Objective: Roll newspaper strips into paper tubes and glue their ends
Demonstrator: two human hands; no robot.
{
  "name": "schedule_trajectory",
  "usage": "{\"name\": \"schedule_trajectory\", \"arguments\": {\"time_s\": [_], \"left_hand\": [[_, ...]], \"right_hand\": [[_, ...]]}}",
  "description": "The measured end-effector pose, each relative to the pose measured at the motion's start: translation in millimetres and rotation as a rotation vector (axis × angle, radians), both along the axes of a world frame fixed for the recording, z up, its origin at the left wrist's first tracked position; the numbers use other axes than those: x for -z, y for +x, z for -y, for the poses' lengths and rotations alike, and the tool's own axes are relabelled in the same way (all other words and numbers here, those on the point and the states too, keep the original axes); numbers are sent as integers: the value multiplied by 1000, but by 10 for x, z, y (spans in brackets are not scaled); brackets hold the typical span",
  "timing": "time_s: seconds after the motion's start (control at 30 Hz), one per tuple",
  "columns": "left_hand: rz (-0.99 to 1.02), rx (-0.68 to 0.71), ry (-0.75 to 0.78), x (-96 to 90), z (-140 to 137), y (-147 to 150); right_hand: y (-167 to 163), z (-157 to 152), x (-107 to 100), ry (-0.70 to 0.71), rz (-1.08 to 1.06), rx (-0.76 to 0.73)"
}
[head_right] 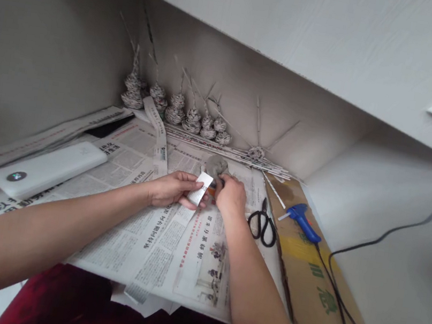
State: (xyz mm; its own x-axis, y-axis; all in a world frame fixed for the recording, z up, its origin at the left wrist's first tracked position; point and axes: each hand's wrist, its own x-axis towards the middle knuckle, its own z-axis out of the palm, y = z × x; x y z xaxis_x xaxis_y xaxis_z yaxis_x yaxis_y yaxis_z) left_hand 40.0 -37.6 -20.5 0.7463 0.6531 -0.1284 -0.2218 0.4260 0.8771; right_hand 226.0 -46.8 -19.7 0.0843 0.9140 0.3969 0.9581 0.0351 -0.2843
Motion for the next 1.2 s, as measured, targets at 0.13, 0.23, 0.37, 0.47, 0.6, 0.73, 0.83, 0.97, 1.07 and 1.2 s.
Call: {"name": "schedule_trajectory", "arguments": {"time_s": [0.13, 0.23, 0.37, 0.47, 0.6, 0.73, 0.83, 0.97, 1.07, 1.2], "left_hand": [[5, -63, -10, -2, -9, 7], [3, -94, -5, 2, -11, 10], [-4, -112, 31, 16, -11, 10], [-20, -123, 68, 15, -6, 9], [-51, -126, 108, -4, 10, 7], [-80, -136, 128, -12, 19, 2], [-92, -152, 148, -4, 22, 1], [-97, -156, 158, 5, 28, 7], [-91, -181, 140, -2, 23, 13], [-94, -289, 87, -9, -25, 12]], "right_hand": [[21, 25, -32, -41, -8, -25], [16, 66, -138, 73, -197, -60], [-8, 108, -271, -79, -765, -214], [-25, 130, -286, -379, -1071, -374], [-33, 149, -253, -477, -1145, -503], [-24, 148, -247, -457, -1105, -522], [-25, 139, -238, -457, -1054, -537], [-40, 122, -201, -421, -1057, -497], [-47, 109, -182, -395, -1112, -443], [-41, 93, -194, -325, -1216, -379]]}}
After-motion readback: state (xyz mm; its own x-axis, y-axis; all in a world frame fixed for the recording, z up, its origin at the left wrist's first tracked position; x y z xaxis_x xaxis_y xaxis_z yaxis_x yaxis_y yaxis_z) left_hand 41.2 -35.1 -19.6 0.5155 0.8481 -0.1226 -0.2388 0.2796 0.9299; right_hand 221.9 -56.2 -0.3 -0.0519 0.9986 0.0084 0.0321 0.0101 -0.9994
